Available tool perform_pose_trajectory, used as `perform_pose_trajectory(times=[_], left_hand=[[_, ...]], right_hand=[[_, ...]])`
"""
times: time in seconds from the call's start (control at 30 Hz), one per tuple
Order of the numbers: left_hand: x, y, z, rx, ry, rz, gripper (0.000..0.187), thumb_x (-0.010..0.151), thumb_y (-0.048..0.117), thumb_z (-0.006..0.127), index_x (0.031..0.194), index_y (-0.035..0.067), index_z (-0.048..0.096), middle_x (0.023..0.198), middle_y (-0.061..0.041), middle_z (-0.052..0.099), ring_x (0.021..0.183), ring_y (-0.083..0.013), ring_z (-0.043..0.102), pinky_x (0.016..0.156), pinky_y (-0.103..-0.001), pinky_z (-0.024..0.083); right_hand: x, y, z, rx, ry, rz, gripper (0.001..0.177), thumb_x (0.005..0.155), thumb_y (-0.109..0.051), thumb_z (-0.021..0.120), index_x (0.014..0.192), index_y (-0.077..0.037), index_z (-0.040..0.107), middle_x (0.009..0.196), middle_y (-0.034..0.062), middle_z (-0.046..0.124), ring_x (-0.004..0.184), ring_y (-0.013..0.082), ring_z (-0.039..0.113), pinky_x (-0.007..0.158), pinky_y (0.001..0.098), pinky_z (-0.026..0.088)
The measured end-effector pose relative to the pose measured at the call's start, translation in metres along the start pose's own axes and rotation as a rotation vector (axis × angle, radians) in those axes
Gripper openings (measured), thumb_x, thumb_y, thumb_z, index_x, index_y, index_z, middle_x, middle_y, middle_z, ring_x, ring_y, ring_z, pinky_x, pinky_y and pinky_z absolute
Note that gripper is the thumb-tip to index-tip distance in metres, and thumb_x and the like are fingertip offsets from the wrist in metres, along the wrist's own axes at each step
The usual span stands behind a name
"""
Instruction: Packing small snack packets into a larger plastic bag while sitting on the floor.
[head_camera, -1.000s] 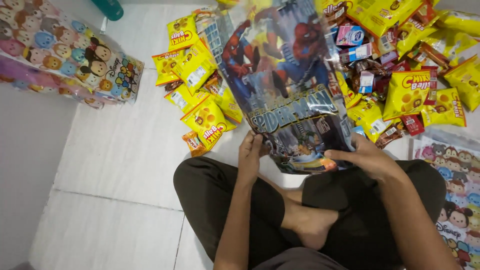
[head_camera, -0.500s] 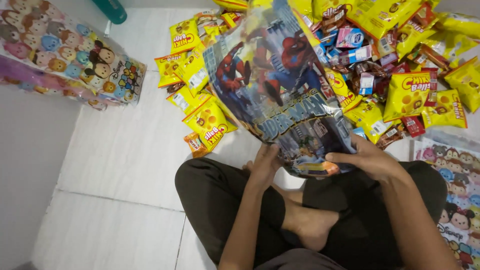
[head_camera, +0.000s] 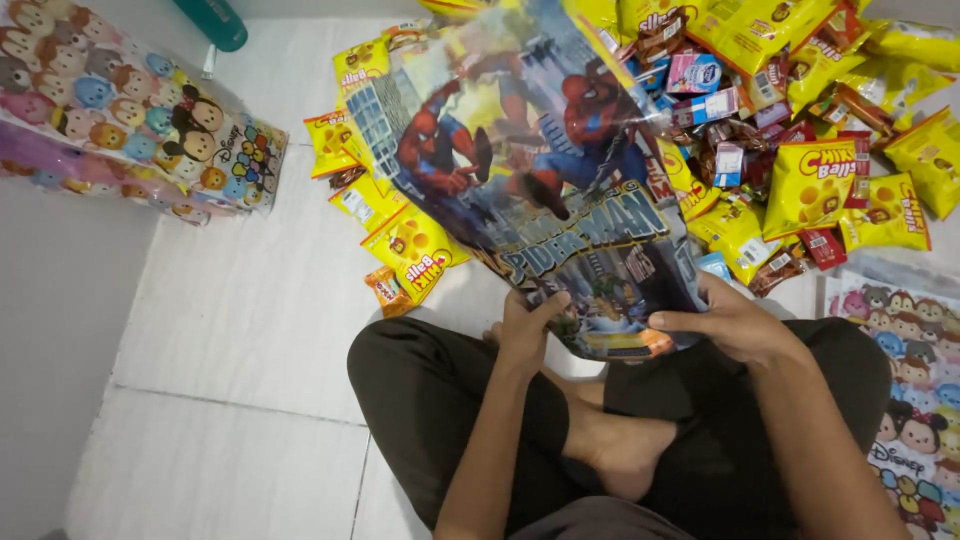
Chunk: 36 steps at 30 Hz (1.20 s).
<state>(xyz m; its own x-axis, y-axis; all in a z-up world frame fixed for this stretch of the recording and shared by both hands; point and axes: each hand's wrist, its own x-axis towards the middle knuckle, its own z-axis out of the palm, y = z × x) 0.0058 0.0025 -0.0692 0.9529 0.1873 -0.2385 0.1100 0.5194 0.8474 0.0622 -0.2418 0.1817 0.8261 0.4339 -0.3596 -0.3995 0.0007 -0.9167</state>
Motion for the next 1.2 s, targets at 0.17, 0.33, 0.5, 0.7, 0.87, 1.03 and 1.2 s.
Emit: perform_pose_trajectory(times=[0.17,0.33,0.5,0.7,0.87,1.03,1.2], left_hand=[[0.010,-0.010,-0.006,-0.102,-0.038,0.008,0.074,0.087,0.030,0.087,0.147,0.002,0.054,0.124,-0.011,0.069,0.108,-0.0187,0.066,0.097,-0.041,0.052],[-0.071,0.190,0.073,0.223,0.210,-0.265,0.067,0.093,0.070,0.062,0.110,0.006,0.054,0.085,-0.006,0.053,0.085,-0.0176,0.052,0.083,-0.035,0.040],[-0.073,0.200,0.083,0.257,0.194,-0.324,0.079,0.094,0.069,0.063,0.128,0.001,0.046,0.117,-0.019,0.047,0.114,-0.0254,0.045,0.101,-0.041,0.033],[-0.064,0.198,0.085,0.301,0.084,-0.142,0.043,0.102,0.049,0.065,0.080,0.015,0.051,0.074,0.003,0.048,0.074,-0.0101,0.044,0.081,-0.029,0.037],[-0.058,0.198,0.089,0.295,-0.047,0.048,0.055,0.107,0.041,0.061,0.058,0.019,0.049,0.048,0.006,0.045,0.046,-0.0030,0.034,0.057,-0.021,0.034],[-0.059,0.197,0.091,0.323,-0.055,0.049,0.049,0.107,0.038,0.061,0.064,0.018,0.051,0.055,0.007,0.044,0.055,-0.0041,0.038,0.063,-0.022,0.036],[-0.058,0.184,0.080,0.303,-0.064,0.045,0.048,0.109,0.039,0.059,0.066,0.018,0.053,0.060,0.008,0.050,0.062,-0.0033,0.042,0.068,-0.023,0.039]], right_hand=[[0.004,0.006,-0.008,0.014,-0.012,-0.026,0.053,0.072,0.009,0.081,0.123,0.000,0.070,0.101,0.0152,0.077,0.081,0.0224,0.073,0.065,0.0392,0.061],[0.003,0.009,-0.017,0.028,-0.011,-0.055,0.049,0.074,0.008,0.080,0.122,0.003,0.070,0.096,0.0168,0.077,0.073,0.0238,0.073,0.061,0.0393,0.061],[0.006,0.036,-0.033,0.062,0.002,-0.060,0.045,0.075,0.007,0.080,0.120,0.003,0.072,0.095,0.0152,0.078,0.075,0.0180,0.072,0.058,0.0329,0.060],[0.007,0.048,-0.026,0.100,0.017,-0.008,0.044,0.079,0.003,0.078,0.121,0.004,0.069,0.098,0.0196,0.075,0.078,0.0270,0.072,0.064,0.0454,0.062],[0.029,0.088,-0.037,0.191,0.125,0.004,0.040,0.080,-0.002,0.080,0.118,0.006,0.069,0.097,0.0223,0.074,0.077,0.0302,0.073,0.062,0.0455,0.061],[0.029,0.081,-0.024,0.152,0.247,-0.042,0.033,0.076,0.003,0.082,0.108,0.005,0.075,0.097,0.0196,0.076,0.083,0.0273,0.074,0.074,0.0428,0.060],[0.001,0.011,0.020,-0.191,0.286,-0.008,0.071,0.064,-0.002,0.092,0.128,0.008,0.065,0.117,0.0263,0.071,0.107,0.0379,0.067,0.094,0.0531,0.053]])
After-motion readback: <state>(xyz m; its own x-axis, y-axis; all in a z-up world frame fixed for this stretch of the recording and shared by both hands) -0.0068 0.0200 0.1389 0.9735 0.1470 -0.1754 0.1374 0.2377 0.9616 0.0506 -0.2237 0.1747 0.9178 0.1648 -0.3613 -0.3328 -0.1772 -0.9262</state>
